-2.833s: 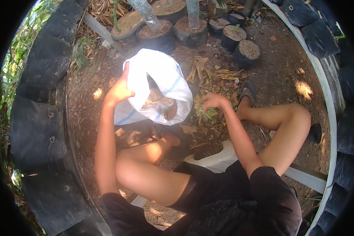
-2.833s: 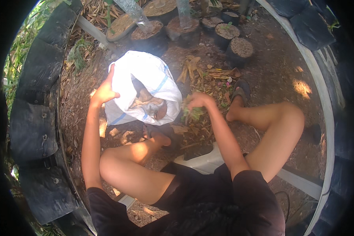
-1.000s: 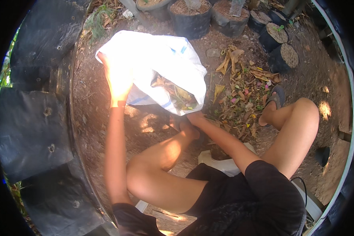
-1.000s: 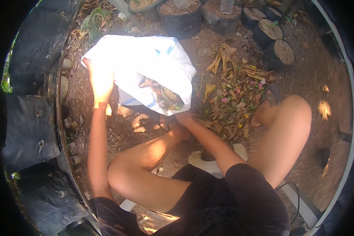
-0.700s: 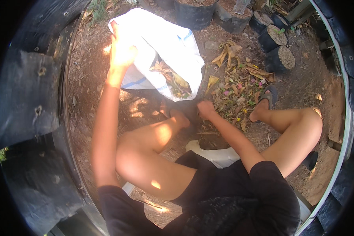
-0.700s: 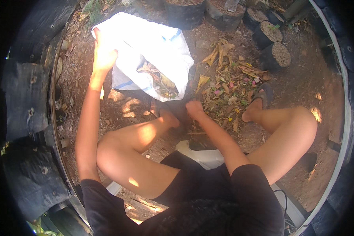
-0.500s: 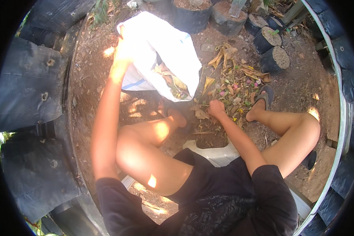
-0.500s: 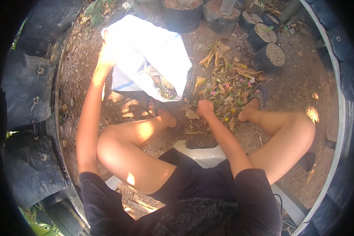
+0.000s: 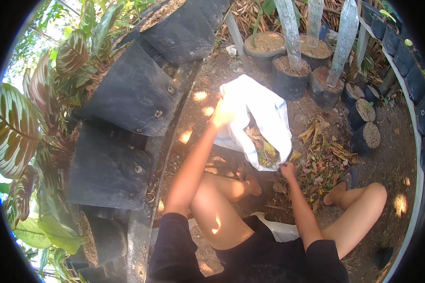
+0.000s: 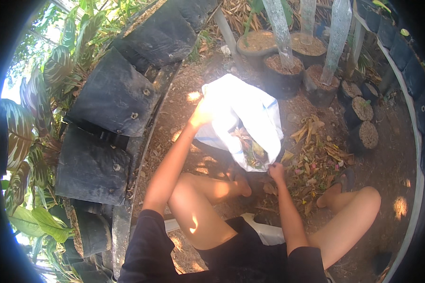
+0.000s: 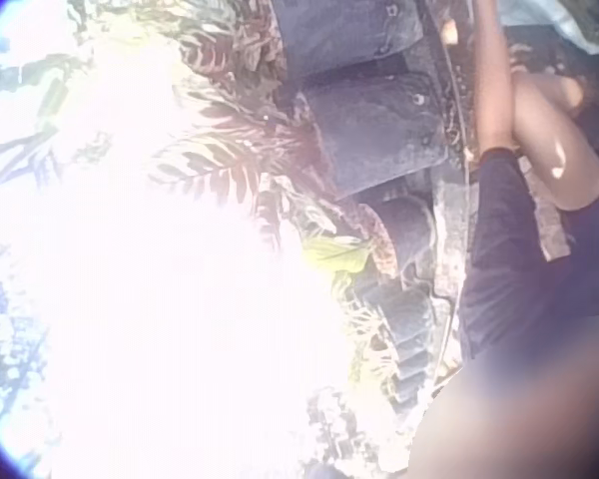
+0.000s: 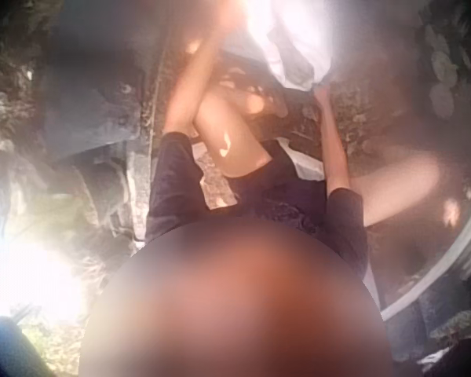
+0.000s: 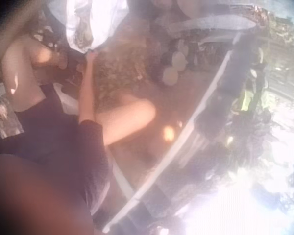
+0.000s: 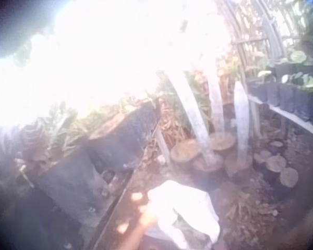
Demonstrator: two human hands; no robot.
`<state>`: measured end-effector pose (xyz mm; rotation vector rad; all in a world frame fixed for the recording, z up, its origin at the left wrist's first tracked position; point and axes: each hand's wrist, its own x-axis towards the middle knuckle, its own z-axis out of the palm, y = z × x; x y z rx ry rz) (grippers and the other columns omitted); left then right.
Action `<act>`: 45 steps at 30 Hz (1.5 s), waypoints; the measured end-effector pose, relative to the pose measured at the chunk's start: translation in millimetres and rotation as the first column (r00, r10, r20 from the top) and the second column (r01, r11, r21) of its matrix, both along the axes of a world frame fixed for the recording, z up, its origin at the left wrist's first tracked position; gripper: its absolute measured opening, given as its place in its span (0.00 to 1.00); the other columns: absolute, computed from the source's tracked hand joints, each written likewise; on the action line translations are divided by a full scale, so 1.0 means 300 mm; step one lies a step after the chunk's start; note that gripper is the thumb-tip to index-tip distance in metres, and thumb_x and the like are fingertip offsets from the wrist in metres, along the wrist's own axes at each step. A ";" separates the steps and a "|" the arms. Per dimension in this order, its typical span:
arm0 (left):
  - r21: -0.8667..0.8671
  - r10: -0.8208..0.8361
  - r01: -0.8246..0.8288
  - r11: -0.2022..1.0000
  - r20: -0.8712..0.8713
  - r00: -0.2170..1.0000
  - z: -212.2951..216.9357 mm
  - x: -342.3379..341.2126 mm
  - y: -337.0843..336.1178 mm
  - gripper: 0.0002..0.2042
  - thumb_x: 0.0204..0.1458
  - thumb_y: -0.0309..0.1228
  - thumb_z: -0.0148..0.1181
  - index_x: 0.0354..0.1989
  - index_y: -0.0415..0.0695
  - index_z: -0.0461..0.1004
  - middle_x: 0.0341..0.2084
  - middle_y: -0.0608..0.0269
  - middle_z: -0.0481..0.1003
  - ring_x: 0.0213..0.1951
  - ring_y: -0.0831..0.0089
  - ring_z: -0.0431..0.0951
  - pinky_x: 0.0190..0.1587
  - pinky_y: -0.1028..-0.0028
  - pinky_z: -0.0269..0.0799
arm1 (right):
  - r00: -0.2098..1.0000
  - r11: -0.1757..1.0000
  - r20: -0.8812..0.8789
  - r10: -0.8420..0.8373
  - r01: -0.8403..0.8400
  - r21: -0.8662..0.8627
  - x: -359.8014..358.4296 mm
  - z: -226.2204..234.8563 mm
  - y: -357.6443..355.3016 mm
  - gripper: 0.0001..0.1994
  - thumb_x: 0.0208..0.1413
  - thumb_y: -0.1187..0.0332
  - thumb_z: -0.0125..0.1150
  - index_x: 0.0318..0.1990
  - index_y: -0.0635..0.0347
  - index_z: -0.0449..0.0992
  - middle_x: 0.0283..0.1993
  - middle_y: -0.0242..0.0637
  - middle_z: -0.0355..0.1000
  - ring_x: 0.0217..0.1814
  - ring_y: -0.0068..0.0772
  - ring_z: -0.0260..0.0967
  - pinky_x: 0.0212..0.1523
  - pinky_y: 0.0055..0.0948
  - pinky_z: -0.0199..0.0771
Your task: The person sits on a small stool in a garden area and repeatedly picks up dry leaves and debris from the ground, placing them into a white sack. The person handles the leaves by hand and continues the collection process throughout the clip.
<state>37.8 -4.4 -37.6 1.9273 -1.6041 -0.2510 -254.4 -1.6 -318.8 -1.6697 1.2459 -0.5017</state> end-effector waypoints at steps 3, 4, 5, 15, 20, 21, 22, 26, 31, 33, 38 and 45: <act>0.083 0.079 -0.106 0.991 0.276 0.958 -0.002 0.042 0.007 0.27 0.44 0.29 0.50 0.52 0.27 0.54 0.39 0.44 0.69 0.42 0.53 0.69 0.46 0.66 0.65 | 0.904 0.924 0.367 -0.219 0.071 0.376 -0.004 0.235 -0.083 0.07 0.47 0.67 0.54 0.23 0.59 0.72 0.19 0.28 0.66 0.19 0.22 0.60 0.16 0.25 0.56; 0.168 0.051 -0.120 0.978 0.363 0.930 -0.006 0.066 0.014 0.28 0.43 0.29 0.51 0.53 0.29 0.54 0.37 0.45 0.70 0.40 0.56 0.69 0.43 0.67 0.66 | 0.882 0.898 0.455 -0.123 -0.096 0.430 -0.022 0.335 -0.153 0.05 0.50 0.69 0.52 0.27 0.59 0.71 0.17 0.24 0.63 0.16 0.19 0.57 0.16 0.21 0.55; 0.207 0.041 -0.146 0.968 0.439 0.898 -0.004 0.106 0.018 0.28 0.42 0.29 0.52 0.53 0.30 0.55 0.34 0.46 0.70 0.37 0.59 0.70 0.41 0.68 0.67 | 0.735 0.926 0.654 -0.181 -0.096 0.365 -0.016 0.416 -0.181 0.07 0.51 0.68 0.51 0.23 0.55 0.68 0.15 0.22 0.59 0.14 0.13 0.51 0.14 0.17 0.47; 0.239 -0.033 -0.063 0.969 0.378 0.925 0.076 0.032 0.040 0.35 0.37 0.28 0.52 0.58 0.38 0.47 0.37 0.44 0.69 0.37 0.57 0.73 0.40 0.69 0.68 | 0.847 0.889 -0.493 -0.200 0.368 0.272 -0.369 0.229 -0.236 0.32 0.44 0.51 0.57 0.54 0.61 0.62 0.53 0.51 0.63 0.57 0.45 0.58 0.53 0.38 0.60; 0.456 0.000 -0.127 0.881 0.268 0.963 0.087 -0.016 0.010 0.26 0.42 0.30 0.51 0.54 0.39 0.60 0.49 0.46 0.64 0.48 0.55 0.68 0.51 0.67 0.63 | 0.820 0.880 -0.572 0.028 0.251 0.403 -0.382 0.076 -0.103 0.41 0.39 0.53 0.61 0.61 0.57 0.50 0.56 0.48 0.60 0.55 0.47 0.60 0.51 0.40 0.63; 0.447 -0.003 -0.112 0.888 0.248 0.969 0.070 -0.013 0.003 0.27 0.41 0.29 0.50 0.55 0.37 0.58 0.48 0.45 0.65 0.47 0.55 0.69 0.51 0.68 0.63 | 0.793 0.893 -0.605 0.073 0.218 0.394 -0.361 0.072 -0.081 0.41 0.39 0.53 0.61 0.61 0.56 0.51 0.55 0.49 0.60 0.54 0.47 0.61 0.50 0.40 0.64; 0.442 0.006 -0.092 0.892 0.193 0.981 0.052 -0.005 0.002 0.28 0.41 0.27 0.49 0.56 0.36 0.55 0.46 0.45 0.67 0.46 0.55 0.70 0.50 0.69 0.64 | 0.764 0.904 -0.635 0.117 0.183 0.387 -0.337 0.072 -0.061 0.40 0.39 0.53 0.62 0.60 0.55 0.51 0.55 0.50 0.60 0.53 0.47 0.62 0.49 0.40 0.65; 0.265 -0.243 0.172 0.949 0.264 0.933 0.002 0.031 -0.013 0.37 0.37 0.23 0.49 0.59 0.31 0.43 0.39 0.43 0.71 0.42 0.59 0.73 0.45 0.72 0.68 | 0.635 0.985 -0.768 0.085 0.064 0.162 -0.234 0.049 0.014 0.22 0.44 0.55 0.57 0.45 0.58 0.69 0.51 0.46 0.62 0.55 0.43 0.59 0.51 0.40 0.60; 0.337 -0.080 0.028 0.941 0.142 0.987 0.002 0.027 -0.001 0.38 0.32 0.23 0.52 0.59 0.32 0.46 0.36 0.43 0.72 0.41 0.60 0.74 0.41 0.72 0.70 | 0.508 0.997 -0.861 0.018 -0.078 -0.026 -0.185 -0.034 0.071 0.13 0.51 0.63 0.48 0.40 0.58 0.74 0.45 0.42 0.65 0.48 0.41 0.62 0.46 0.40 0.59; 0.291 -0.088 0.030 0.956 0.186 0.979 0.012 0.016 -0.006 0.37 0.32 0.22 0.51 0.58 0.33 0.47 0.36 0.42 0.72 0.40 0.59 0.74 0.41 0.72 0.70 | 0.489 0.993 -0.872 -0.010 -0.096 -0.066 -0.194 -0.060 0.075 0.12 0.52 0.65 0.47 0.39 0.58 0.74 0.43 0.41 0.65 0.46 0.40 0.63 0.45 0.40 0.59; 0.199 0.072 -0.114 0.973 0.210 0.975 0.035 0.001 -0.037 0.37 0.31 0.23 0.52 0.58 0.40 0.50 0.39 0.40 0.71 0.42 0.53 0.73 0.46 0.66 0.68 | 0.456 0.992 -0.886 -0.077 -0.052 -0.113 -0.264 -0.080 0.074 0.10 0.52 0.68 0.46 0.38 0.55 0.75 0.43 0.40 0.65 0.46 0.39 0.63 0.45 0.39 0.60; 0.052 0.020 -0.035 0.998 0.261 0.965 0.029 -0.016 -0.070 0.34 0.30 0.23 0.52 0.55 0.38 0.56 0.42 0.39 0.68 0.46 0.49 0.69 0.49 0.63 0.65 | 0.788 0.995 -0.608 -0.094 0.058 -0.078 -0.346 -0.061 0.046 0.23 0.39 0.75 0.56 0.47 0.47 0.70 0.40 0.46 0.68 0.44 0.47 0.66 0.43 0.41 0.67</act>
